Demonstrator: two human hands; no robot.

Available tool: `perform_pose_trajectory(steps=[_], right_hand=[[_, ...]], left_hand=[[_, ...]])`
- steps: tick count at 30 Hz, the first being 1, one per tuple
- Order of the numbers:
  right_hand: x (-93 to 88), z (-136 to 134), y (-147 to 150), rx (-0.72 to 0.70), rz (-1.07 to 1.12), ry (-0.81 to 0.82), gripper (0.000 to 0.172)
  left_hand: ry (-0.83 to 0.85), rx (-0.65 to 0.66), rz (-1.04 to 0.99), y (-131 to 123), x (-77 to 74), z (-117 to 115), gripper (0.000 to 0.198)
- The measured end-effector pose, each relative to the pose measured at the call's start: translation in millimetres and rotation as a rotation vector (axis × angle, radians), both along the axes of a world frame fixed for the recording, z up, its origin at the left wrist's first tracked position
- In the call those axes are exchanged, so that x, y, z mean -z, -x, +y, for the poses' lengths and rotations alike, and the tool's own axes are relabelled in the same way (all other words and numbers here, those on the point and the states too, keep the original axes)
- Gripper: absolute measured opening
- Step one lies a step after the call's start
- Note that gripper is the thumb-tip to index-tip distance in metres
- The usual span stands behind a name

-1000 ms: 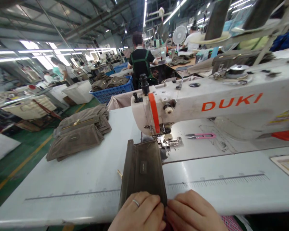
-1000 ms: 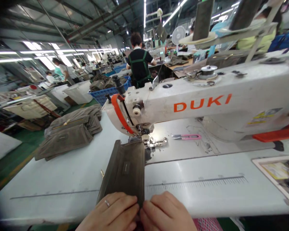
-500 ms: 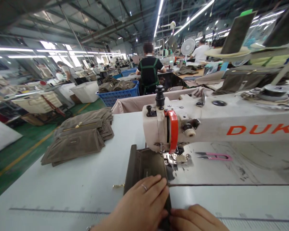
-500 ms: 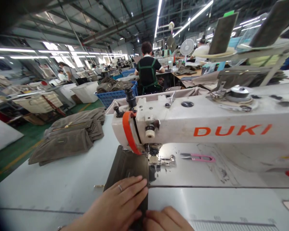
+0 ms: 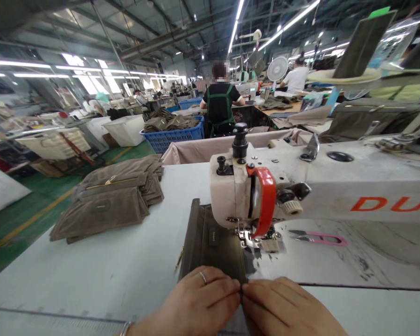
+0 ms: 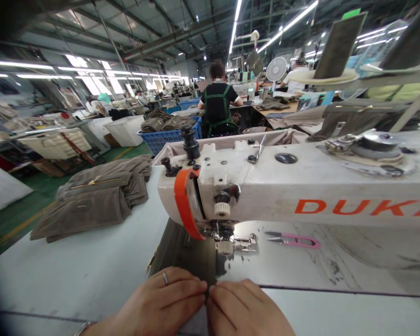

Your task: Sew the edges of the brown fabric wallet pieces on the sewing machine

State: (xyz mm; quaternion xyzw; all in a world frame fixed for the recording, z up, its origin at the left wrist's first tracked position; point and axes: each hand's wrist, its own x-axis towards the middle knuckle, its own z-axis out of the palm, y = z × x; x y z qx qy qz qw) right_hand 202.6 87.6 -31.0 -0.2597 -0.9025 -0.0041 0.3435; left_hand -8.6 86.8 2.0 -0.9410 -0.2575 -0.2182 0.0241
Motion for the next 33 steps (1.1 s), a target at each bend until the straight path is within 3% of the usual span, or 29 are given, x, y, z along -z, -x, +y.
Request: perform_pose_trajectory(steps=[4, 10, 16, 25, 33], right_hand=[[-5.4, 11.6, 0.0, -0.025, -0.027, 0.059, 0.031], [-4.5, 26.0, 0.7, -0.033, -0.06, 0.114, 0.025], [-4.4, 35.5, 3.9, 0.027, -0.085, 0.102, 0.029], [-10.3, 43.9, 4.9, 0.152, -0.125, 0.215, 0.036], [-7.0, 42.7, 6.5, 0.174, -0.096, 0.187, 0.027]], left_hand=[[0.11, 0.04, 0.032, 5.1, 4.0, 9.9, 0.019], [0.193, -0.02, 0.042, 8.2, 11.3, 22.7, 0.023], [0.137, -0.045, 0.009, 10.5, 16.9, 41.9, 0.022], [0.107, -0.08, 0.007, 10.5, 15.1, 69.8, 0.014], [0.047, -0.188, 0.063, 6.3, 21.6, 82.5, 0.012]])
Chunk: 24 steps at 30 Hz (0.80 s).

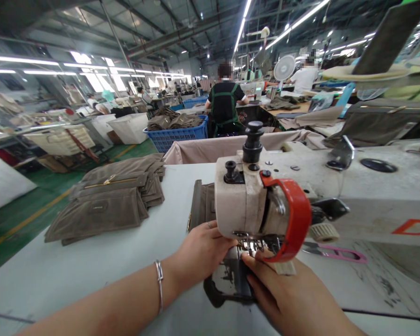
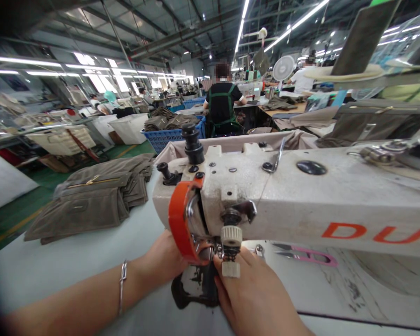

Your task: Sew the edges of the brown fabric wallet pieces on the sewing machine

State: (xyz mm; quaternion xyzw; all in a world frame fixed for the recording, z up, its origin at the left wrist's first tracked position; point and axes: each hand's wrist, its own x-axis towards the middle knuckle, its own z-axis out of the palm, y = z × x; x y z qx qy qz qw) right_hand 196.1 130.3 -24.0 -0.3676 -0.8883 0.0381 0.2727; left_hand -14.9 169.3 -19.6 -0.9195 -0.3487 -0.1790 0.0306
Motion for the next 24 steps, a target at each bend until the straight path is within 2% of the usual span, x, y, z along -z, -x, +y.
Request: perform_pose_trajectory(steps=[6, 16, 19, 22, 24], right_hand=[[-1.3, -0.9, -0.5, 0.004, 0.012, 0.031, 0.029], [-1.1, -2.0, -0.3, 0.022, -0.037, 0.117, 0.026], [-2.0, -2.5, -2.2, 0.009, -0.026, 0.148, 0.028], [-4.8, -2.1, -6.4, -0.048, -0.017, 0.187, 0.03], [-7.4, -1.8, -9.5, -0.102, -0.03, 0.215, 0.035]], left_hand=[[0.014, 0.025, -0.01, 0.3, -1.8, 1.6, 0.018], [0.037, -0.064, -0.016, -1.4, -17.0, -2.1, 0.018], [0.192, -0.123, -0.03, 1.9, -30.5, -11.6, 0.021], [0.425, -0.221, -0.066, 3.5, -45.2, -34.9, 0.019], [0.57, -0.233, -0.118, 2.9, -51.2, -51.9, 0.021]])
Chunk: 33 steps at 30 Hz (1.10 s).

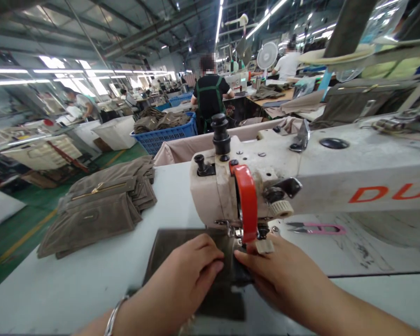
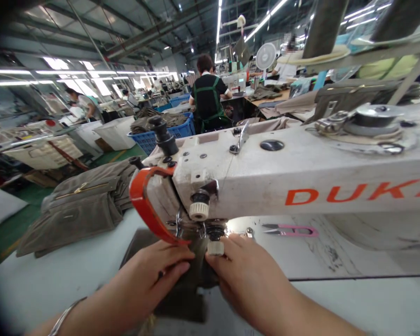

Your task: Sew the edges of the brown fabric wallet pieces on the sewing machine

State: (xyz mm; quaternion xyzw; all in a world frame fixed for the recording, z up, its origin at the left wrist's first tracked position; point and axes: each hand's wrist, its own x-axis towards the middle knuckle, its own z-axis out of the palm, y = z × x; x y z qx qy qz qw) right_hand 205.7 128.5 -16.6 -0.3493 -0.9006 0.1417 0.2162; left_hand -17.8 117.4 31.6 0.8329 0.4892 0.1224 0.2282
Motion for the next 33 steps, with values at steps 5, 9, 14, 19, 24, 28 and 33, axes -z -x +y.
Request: perform_pose_trajectory(steps=[5, 9, 14, 19, 24, 28, 33], right_hand=[[-3.0, -1.8, -2.5, -0.091, -0.028, -0.004, 0.038], [-2.6, -6.0, 0.4, -0.075, -0.076, -0.062, 0.024], [-6.1, -8.9, -5.0, -0.096, 0.014, 0.0, 0.019], [-6.0, -9.0, -10.8, -0.1, 0.083, -0.088, 0.032], [1.2, -9.2, -8.5, -0.133, 0.029, -0.142, 0.035], [4.2, -9.1, -4.7, -0.086, 0.044, -0.183, 0.039], [7.9, -7.2, -1.7, -0.048, 0.0, -0.148, 0.044]], left_hand=[[0.078, -0.062, -0.087, -2.2, 0.4, -20.5, 0.026], [-0.135, 0.058, 0.065, -3.9, 7.5, -24.1, 0.04], [-0.412, 0.346, 0.293, -11.3, 31.0, -37.7, 0.08], [-0.595, 0.295, 0.294, -13.1, 53.6, -51.6, 0.057], [-0.557, 0.277, 0.12, -9.5, 44.3, -47.2, 0.039], [-0.407, 0.249, 0.084, -8.2, 27.6, -36.2, 0.037], [-0.316, 0.264, 0.042, -3.3, 22.8, -16.7, 0.036]])
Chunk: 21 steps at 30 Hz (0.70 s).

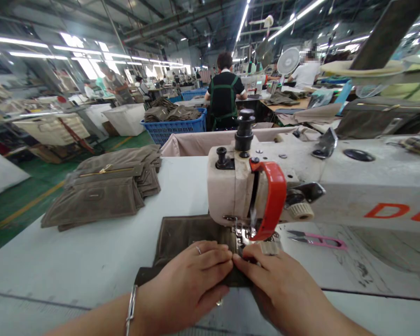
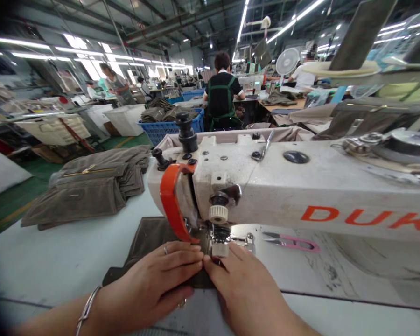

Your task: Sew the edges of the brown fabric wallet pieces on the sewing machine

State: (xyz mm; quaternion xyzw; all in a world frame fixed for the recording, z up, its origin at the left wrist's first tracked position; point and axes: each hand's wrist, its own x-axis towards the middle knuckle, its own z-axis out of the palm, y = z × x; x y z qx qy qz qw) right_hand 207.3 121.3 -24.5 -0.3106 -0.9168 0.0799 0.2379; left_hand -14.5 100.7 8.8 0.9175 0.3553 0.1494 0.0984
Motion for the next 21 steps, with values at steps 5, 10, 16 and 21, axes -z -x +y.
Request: perform_pose_trajectory(steps=[5, 10, 16, 21], right_hand=[[1.1, 4.5, 1.4, 0.066, -0.069, 0.029, 0.048], [-3.1, 5.3, 3.3, 0.105, -0.081, 0.074, 0.052], [-7.8, 10.3, -5.5, 0.221, 0.062, 0.028, 0.03], [-10.8, 18.4, -11.2, 0.285, -0.07, -0.007, 0.015]], left_hand=[[0.027, 0.037, -0.017, 5.7, 3.3, 22.7, 0.035], [0.007, 0.039, -0.024, 7.9, 5.1, 36.4, 0.035], [-0.065, -0.054, -0.066, 19.9, 8.7, 38.4, 0.025], [-0.096, -0.058, -0.176, 19.8, 12.8, 37.2, 0.021]])
